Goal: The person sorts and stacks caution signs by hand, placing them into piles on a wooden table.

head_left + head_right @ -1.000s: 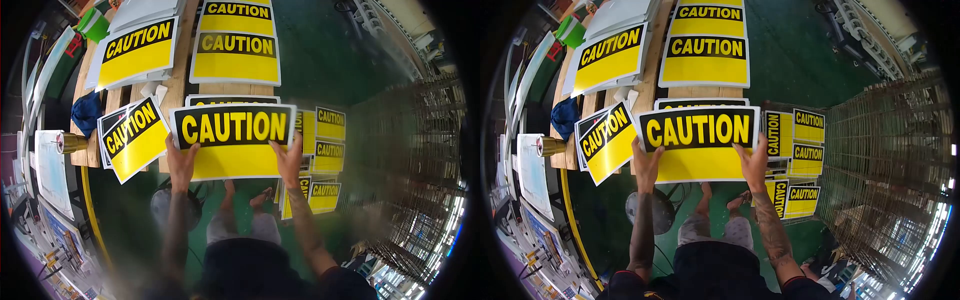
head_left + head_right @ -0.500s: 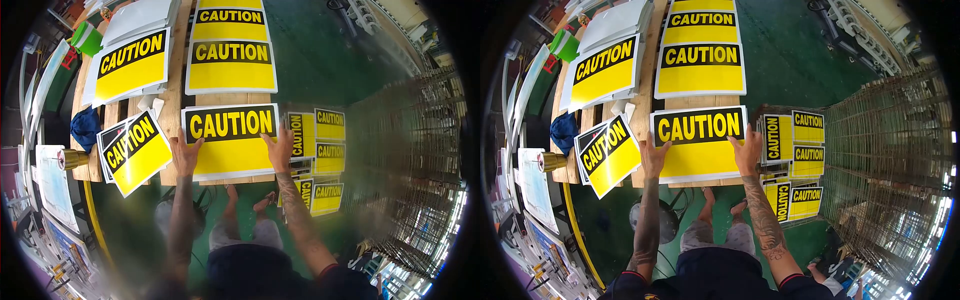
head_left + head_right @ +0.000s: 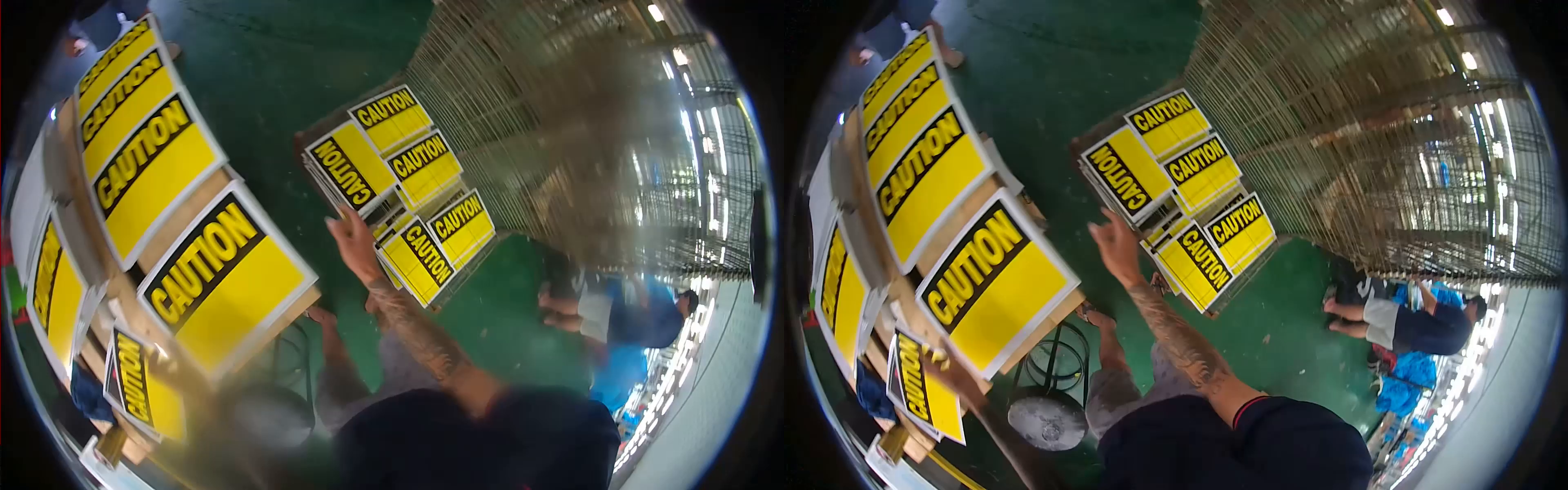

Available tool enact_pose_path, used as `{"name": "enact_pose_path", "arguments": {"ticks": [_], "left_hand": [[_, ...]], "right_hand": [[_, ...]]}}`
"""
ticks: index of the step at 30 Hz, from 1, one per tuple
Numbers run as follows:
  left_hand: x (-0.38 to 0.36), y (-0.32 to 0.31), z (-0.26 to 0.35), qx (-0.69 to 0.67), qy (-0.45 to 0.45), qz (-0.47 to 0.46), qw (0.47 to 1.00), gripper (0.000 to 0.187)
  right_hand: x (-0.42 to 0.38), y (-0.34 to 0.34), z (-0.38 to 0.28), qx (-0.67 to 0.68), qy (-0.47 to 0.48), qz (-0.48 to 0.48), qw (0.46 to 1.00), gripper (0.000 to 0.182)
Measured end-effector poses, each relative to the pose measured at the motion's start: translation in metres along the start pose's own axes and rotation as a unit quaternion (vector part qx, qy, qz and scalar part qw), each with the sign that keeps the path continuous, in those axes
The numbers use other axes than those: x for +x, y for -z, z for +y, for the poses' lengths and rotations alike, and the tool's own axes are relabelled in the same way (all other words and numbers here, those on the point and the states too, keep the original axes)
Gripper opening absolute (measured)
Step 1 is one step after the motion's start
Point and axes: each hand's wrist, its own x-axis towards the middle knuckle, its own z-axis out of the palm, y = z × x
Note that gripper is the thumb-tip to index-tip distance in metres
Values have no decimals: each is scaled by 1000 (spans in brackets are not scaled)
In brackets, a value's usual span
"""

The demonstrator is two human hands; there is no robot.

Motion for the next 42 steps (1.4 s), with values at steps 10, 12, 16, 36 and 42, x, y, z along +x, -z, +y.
{"name": "enact_pose_path", "arguments": {"ticks": [10, 12, 16, 36, 42], "left_hand": [[-311, -145, 178, -152, 199, -641, 726, 25], [-383, -247, 130, -36, 137, -669, 730, 22], [-457, -440, 131, -102, -60, -558, 821, 31], [-421, -424, 198, -194, 307, -789, 496, 56], [-545, -449, 175, -252, 460, -661, 537, 44]], "right_hand": [[-64, 119, 442, -363, -179, -21, 914, 45], [-64, 134, 416, -325, -210, -34, 922, 40], [-68, 256, 256, -238, -226, -95, 940, 31], [38, 612, 129, -601, 377, 268, 651, 12], [24, 600, 114, -762, 228, 159, 585, 15]]}}
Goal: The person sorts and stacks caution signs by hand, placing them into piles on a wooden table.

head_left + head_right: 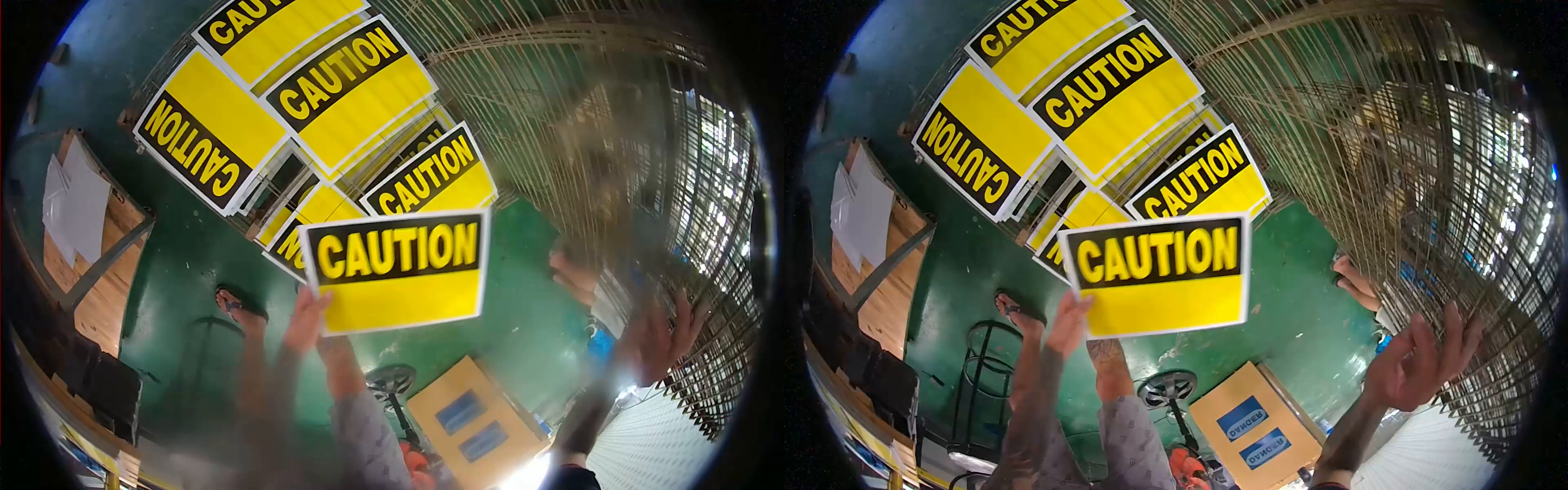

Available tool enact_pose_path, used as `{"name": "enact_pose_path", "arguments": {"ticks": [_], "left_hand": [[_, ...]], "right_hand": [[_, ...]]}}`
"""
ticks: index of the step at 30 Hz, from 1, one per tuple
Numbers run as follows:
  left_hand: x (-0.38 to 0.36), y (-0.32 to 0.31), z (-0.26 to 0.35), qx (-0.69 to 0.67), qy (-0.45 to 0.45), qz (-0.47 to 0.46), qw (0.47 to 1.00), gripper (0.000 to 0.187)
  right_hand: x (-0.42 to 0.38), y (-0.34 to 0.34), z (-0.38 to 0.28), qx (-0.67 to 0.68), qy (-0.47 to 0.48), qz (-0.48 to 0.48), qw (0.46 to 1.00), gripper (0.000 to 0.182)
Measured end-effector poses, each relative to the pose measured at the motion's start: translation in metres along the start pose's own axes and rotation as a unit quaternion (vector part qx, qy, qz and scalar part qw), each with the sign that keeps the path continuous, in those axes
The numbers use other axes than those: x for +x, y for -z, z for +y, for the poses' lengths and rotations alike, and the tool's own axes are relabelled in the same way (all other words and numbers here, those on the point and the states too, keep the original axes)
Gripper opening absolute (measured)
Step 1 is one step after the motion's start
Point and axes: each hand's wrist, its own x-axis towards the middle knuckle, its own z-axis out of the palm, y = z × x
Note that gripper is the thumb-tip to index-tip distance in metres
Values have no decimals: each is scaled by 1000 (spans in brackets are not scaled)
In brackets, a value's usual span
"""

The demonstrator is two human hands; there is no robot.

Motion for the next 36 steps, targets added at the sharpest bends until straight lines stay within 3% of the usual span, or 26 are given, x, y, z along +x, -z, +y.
{"name": "enact_pose_path", "arguments": {"ticks": [1, 2, 3, 5, 7, 10, 13, 15, 17, 18, 20, 22, 26, 29, 30, 31, 33, 34, 35, 36], "left_hand": [[36, -2, -42, 25, -26, -10, 999, 45], [39, -62, -16, 42, -76, 11, 996, 44], [73, -72, -52, 10, -46, 26, 999, 46], [118, -121, -72, -4, -152, 31, 988, 49], [148, -159, -83, -90, -210, 110, 967, 44], [161, -176, -83, 68, -224, 270, 934, 38], [163, -183, -74, 45, -220, 298, 928, 34], [165, -184, -66, 20, -198, 288, 937, 35], [169, -185, -66, 17, -179, 305, 935, 35], [175, -185, -70, 25, -174, 329, 928, 35], [184, -180, -74, 53, -163, 351, 921, 38], [180, -180, -64, 30, -144, 325, 934, 38], [177, -173, -71, 30, -158, 304, 939, 41], [151, -187, -56, 21, -186, 340, 922, 48], [140, -188, -41, 22, -202, 357, 912, 50], [131, -184, -25, -12, -222, 356, 908, 54], [104, -174, 21, -75, -263, 349, 896, 60], [101, -165, 43, -92, -282, 344, 891, 67], [105, -154, 68, -110, -301, 339, 885, 74], [112, -143, 93, -83, -321, 326, 885, 69]], "right_hand": [[8, 8, -10, -63, -26, -76, 995, 16], [14, 14, -16, -91, -38, -127, 987, 20], [8, 15, -19, -6, -47, -56, 997, 21], [-7, 12, -23, 164, -63, 86, 981, 26], [-28, 7, -29, 221, -66, 132, 964, 24], [-52, -5, -36, 258, -83, 30, 962, 24], [-73, -50, -43, 336, -131, -108, 926, 25], [-87, -125, -63, 417, -220, -197, 860, 27], [-86, -221, -98, 571, -351, -242, 702, 39], [-88, -272, -109, 574, -320, -276, 701, 51], [-104, -378, -133, 538, -246, -275, 758, 65], [-109, -440, -151, 483, -271, -279, 785, 74], [-102, -464, -173, 427, -310, -324, 785, 84], [-91, -428, -177, 420, -303, -335, 787, 82], [-96, -426, -183, 405, -282, -263, 829, 75], [-98, -425, -181, 448, -294, -229, 813, 68], [-75, -418, -182, 575, -382, -256, 676, 66], [-54, -416, -185, 632, -376, -256, 627, 66], [-29, -418, -193, 636, -341, -226, 654, 66], [-2, -424, -205, 638, -304, -196, 680, 66]]}}
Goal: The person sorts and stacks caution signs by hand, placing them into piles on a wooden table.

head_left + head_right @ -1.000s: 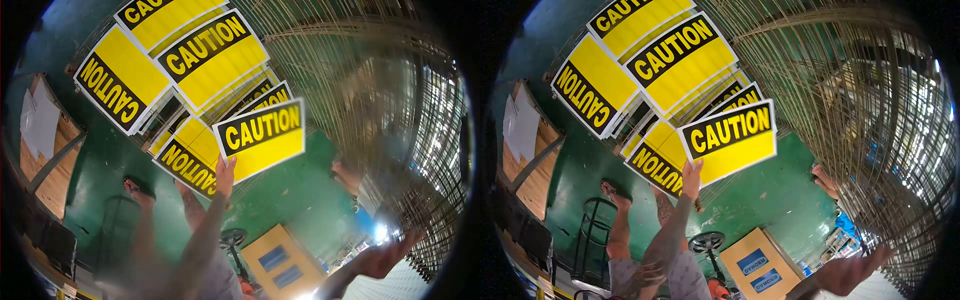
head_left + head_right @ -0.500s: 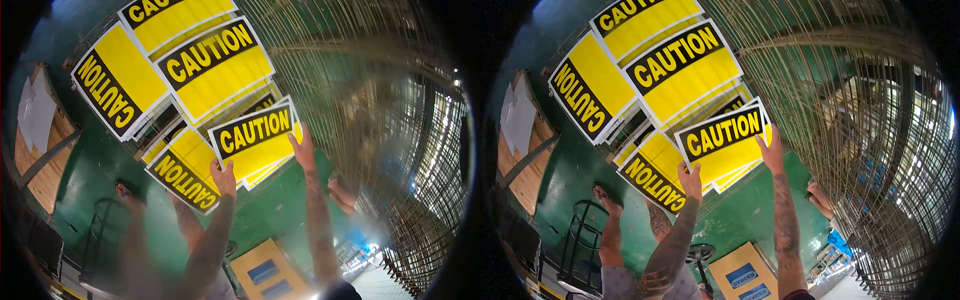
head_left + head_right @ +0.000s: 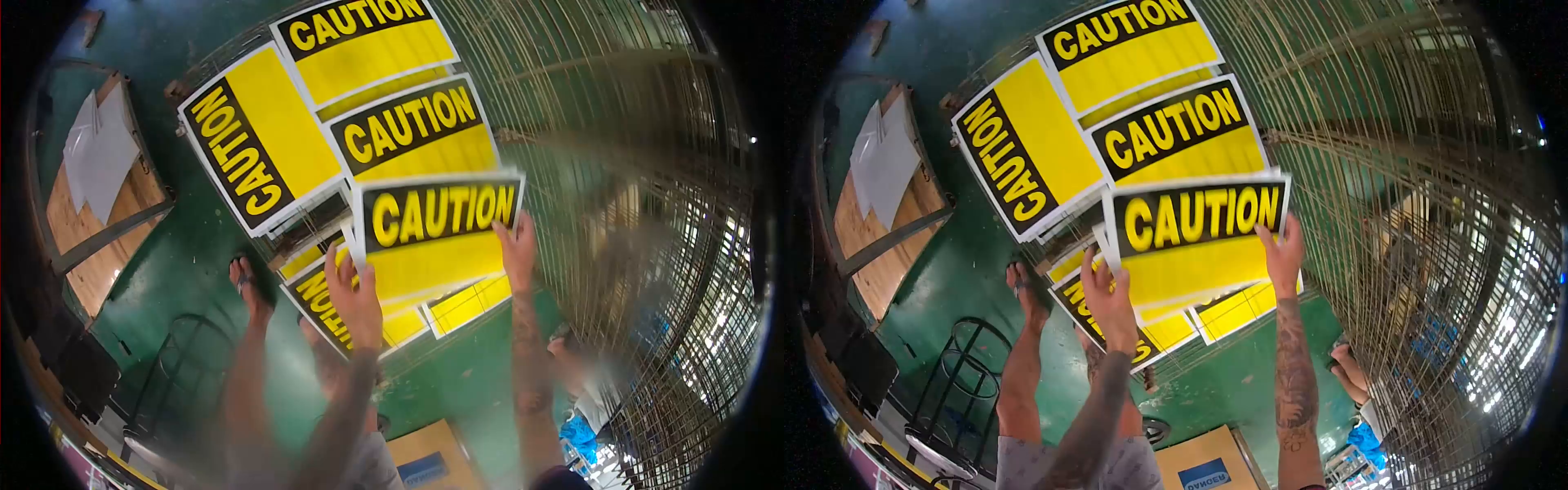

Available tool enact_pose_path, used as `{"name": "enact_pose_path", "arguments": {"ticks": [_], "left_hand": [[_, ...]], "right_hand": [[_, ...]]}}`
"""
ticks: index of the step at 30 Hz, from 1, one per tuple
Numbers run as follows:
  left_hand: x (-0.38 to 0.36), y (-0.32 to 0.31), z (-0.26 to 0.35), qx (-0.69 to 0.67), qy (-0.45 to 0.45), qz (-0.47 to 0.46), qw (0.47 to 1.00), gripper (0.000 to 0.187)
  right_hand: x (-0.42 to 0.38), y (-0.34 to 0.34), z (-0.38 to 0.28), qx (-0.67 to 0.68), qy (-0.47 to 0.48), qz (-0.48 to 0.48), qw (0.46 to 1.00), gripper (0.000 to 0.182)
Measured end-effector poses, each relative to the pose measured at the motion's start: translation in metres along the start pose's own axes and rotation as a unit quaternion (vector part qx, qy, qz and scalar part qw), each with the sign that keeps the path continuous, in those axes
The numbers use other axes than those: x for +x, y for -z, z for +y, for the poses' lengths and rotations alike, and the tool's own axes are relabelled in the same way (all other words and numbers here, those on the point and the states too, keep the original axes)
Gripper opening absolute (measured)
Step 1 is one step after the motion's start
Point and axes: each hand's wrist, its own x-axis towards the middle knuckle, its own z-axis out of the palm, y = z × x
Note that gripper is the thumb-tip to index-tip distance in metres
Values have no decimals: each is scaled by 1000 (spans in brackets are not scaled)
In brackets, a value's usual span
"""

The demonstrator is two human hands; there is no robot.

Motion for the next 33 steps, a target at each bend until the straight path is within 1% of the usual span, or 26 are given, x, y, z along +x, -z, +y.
{"name": "enact_pose_path", "arguments": {"ticks": [1, 2, 3, 4, 5, 6, 7, 9, 10, 13, 15, 16, 17, 19, 20, 21, 23, 25, 26, 27, 28, 29, 31, 32, 33], "left_hand": [[32, 1, -8, 83, -57, -24, 995, 57], [53, -14, 9, 99, -54, -7, 994, 48], [84, -18, -2, 96, -38, -34, 994, 54], [106, -30, -9, 181, -26, 7, 983, 59], [128, -38, -25, 221, -69, -11, 973, 67], [130, -50, -12, 251, -55, -19, 966, 68], [128, -63, -1, 281, -38, -29, 959, 70], [129, -74, -3, 316, -79, -14, 945, 75], [122, -73, 2, 322, -66, -16, 944, 72], [95, -65, 14, 203, -53, 0, 978, 71], [73, -53, 34, 134, -53, -7, 989, 71], [63, -42, 44, 188, -30, -7, 982, 74], [57, -30, 51, 221, -12, 5, 975, 72], [65, 11, 44, 216, 9, 32, 976, 62], [74, 28, 74, 207, 76, 39, 975, 56], [80, 42, 104, 196, 144, 46, 969, 51], [83, 65, 83, 14, 142, 119, 983, 41], [84, 69, 76, -115, 191, 183, 958, 39], [87, 74, 53, -156, 252, 204, 933, 36], [96, 69, 27, -210, 257, 203, 921, 36], [102, 61, 0, -263, 263, 201, 906, 37], [107, 55, -12, -314, 269, 197, 889, 38], [137, 39, -1, -381, 275, 216, 856, 38], [152, 33, 7, -414, 277, 225, 837, 38], [162, 32, 13, -398, 281, 225, 844, 38]], "right_hand": [[24, -15, -16, -13, 53, 1, 999, 66], [51, -30, -36, -68, 82, 9, 994, 68], [77, -47, -52, -122, 110, 16, 986, 69], [104, -64, -58, -134, 118, -1, 984, 70], [132, -76, -62, -146, 126, -17, 981, 72], [149, -83, -64, -159, 133, -32, 978, 73], [157, -88, -62, -208, 112, -28, 971, 74], [167, -100, -68, -308, 69, -19, 949, 75], [163, -100, -72, -306, 70, -23, 949, 76], [145, -94, -79, -258, 84, -37, 962, 75], [128, -91, -84, -179, 19, -35, 983, 76], [116, -91, -88, -139, 23, -33, 990, 78], [102, -91, -94, -97, 26, -30, 995, 80], [78, -95, -96, 0, -29, -76, 997, 86], [67, -98, -112, 3, -60, -118, 991, 84], [55, -113, -140, -81, -21, -88, 993, 84], [58, -156, -210, -123, 68, -115, 983, 76], [86, -210, -285, -119, 148, -232, 954, 67], [99, -241, -316, -140, 227, -261, 928, 64], [111, -275, -341, -160, 304, -289, 893, 61], [120, -313, -359, -158, 361, -308, 866, 58], [127, -349, -372, -157, 416, -326, 835, 56], [138, -415, -373, -196, 480, -322, 792, 54], [137, -436, -370, -229, 471, -321, 789, 55], [137, -453, -370, -260, 463, -318, 786, 56]]}}
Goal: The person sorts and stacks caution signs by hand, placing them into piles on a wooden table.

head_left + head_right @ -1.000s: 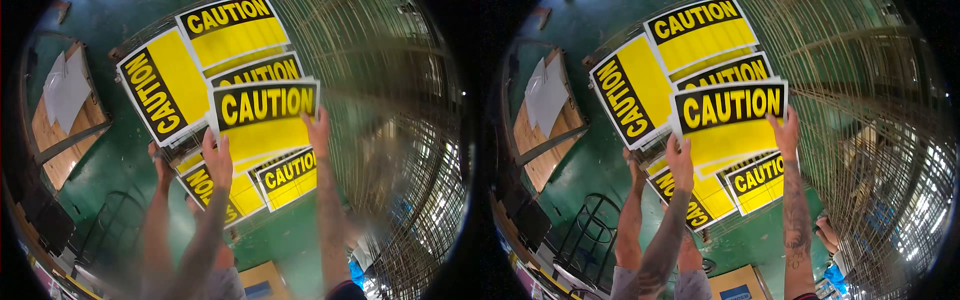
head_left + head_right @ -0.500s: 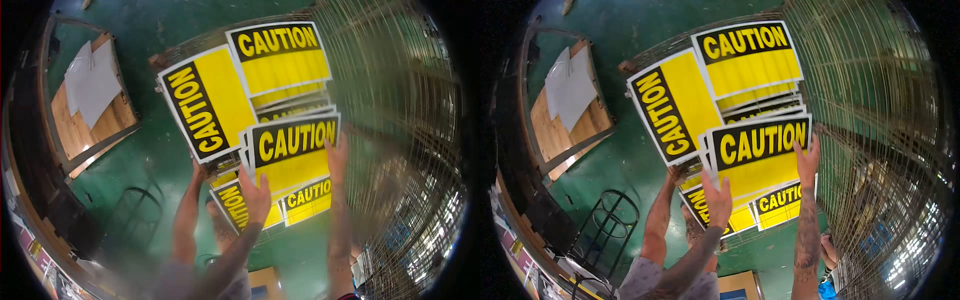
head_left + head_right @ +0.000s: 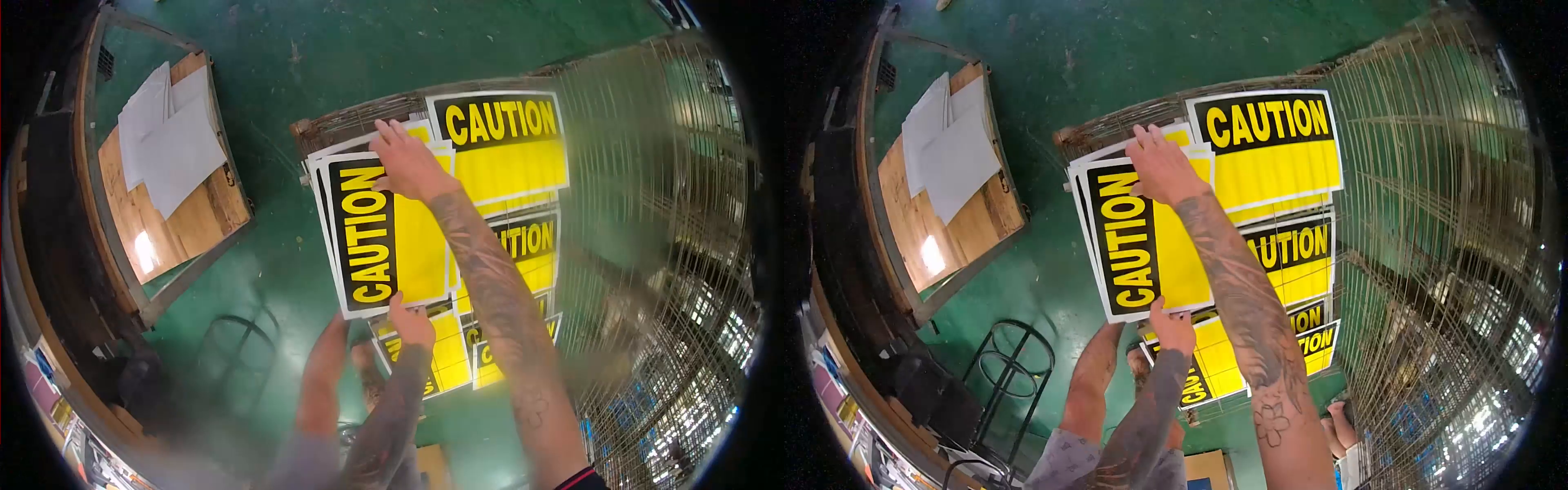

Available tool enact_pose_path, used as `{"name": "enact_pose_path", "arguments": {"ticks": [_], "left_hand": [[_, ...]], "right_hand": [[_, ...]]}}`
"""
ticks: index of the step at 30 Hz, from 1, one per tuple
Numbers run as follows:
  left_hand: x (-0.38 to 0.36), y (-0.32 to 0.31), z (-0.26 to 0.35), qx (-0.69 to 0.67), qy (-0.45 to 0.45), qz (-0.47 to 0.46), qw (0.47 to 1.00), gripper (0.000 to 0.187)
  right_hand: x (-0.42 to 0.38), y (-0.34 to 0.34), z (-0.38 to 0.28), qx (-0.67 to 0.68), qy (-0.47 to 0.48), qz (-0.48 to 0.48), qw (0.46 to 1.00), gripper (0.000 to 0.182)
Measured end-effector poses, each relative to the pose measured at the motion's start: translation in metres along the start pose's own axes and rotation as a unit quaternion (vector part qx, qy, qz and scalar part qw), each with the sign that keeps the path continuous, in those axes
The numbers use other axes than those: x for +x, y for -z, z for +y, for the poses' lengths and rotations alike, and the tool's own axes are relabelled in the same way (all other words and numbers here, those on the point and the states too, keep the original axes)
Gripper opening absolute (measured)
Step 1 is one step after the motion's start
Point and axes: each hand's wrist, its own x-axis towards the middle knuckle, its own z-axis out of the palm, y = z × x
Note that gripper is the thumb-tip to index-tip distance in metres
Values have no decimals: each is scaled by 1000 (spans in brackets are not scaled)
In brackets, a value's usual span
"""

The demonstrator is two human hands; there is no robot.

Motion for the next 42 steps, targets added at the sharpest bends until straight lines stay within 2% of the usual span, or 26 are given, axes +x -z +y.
{"name": "enact_pose_path", "arguments": {"ticks": [3, 4, 5, 7, 8, 9, 10, 12, 14, 15, 16, 18, 20, 22, 24, 25, 28, 30, 31, 32, 34, 36, 37, 39, 40, 42], "left_hand": [[7, -18, 20, -6, 27, 54, 998, 40], [12, -12, 23, -1, 16, 33, 999, 41], [17, 8, 19, 8, 8, 10, 1000, 41], [5, 35, 24, -16, 27, 29, 999, 44], [-6, 36, 35, -49, 48, 74, 995, 45], [-26, 21, 45, -41, 1, 133, 990, 43], [-49, 0, 56, -26, -44, 193, 980, 43], [-81, -35, 89, 52, -106, 173, 978, 42], [-98, -69, 120, 136, -165, 85, 973, 42], [-95, -88, 130, 169, -187, 35, 967, 43], [-86, -107, 132, 208, -208, -15, 956, 43], [-53, -151, 114, 308, -262, -104, 909, 45], [-13, -210, 83, 420, -361, -172, 815, 45], [3, -264, 59, 495, -349, -185, 774, 47], [28, -296, 36, 542, -400, -203, 710, 49], [33, -304, 30, 550, -410, -204, 699, 50], [46, -304, 14, 588, -447, -184, 649, 59], [55, -299, 12, 536, -498, -200, 652, 62], [42, -303, 22, 537, -459, -208, 676, 62], [30, -307, 29, 535, -419, -219, 700, 63], [37, -300, 29, 541, -433, -194, 694, 66], [2, -298, 48, 545, -388, -206, 715, 69], [-4, -289, 52, 515, -418, -213, 717, 69], [-31, -262, 71, 474, -445, -237, 722, 69], [-67, -248, 90, 506, -404, -213, 731, 66], [-129, -207, 114, 433, -388, -263, 770, 64]], "right_hand": [[15, 2, -19, -38, -35, -29, 998, 59], [13, 9, -30, -47, -49, -34, 997, 60], [8, 3, -34, -40, 22, 44, 998, 60], [1, 10, -51, 32, 104, 25, 994, 57], [-1, 23, -61, 90, 144, 18, 985, 56], [-1, 36, -65, 172, 152, -19, 973, 58], [-4, 48, -67, 200, 157, 6, 967, 60], [-10, 72, -44, 207, 90, 40, 973, 66], [-25, 98, 1, 223, -20, 130, 966, 75], [-34, 108, 26, 226, -92, 190, 951, 82], [-49, 126, 53, 245, -201, 174, 932, 88], [-88, 125, 135, 189, -270, 219, 918, 81], [-127, 129, 192, 107, -333, 206, 914, 75], [-153, 115, 247, 57, -363, 213, 905, 70], [-166, 102, 270, 48, -387, 213, 896, 68], [-167, 97, 271, 87, -409, 221, 881, 64], [-164, 96, 272, 3, -468, 171, 867, 62], [-171, 84, 285, 30, -433, 191, 880, 62], [-173, 84, 291, 40, -415, 203, 886, 62], [-174, 89, 288, -7, -397, 202, 895, 61], [-174, 90, 268, -93, -353, 196, 910, 60], [-180, 82, 251, 8, -404, 259, 877, 57], [-184, 81, 237, 56, -430, 288, 854, 55], [-191, 111, 173, 176, -494, 259, 811, 48], [-207, 119, 151, 234, -488, 262, 799, 46], [-229, 143, 71, 345, -464, 295, 761, 40]]}}
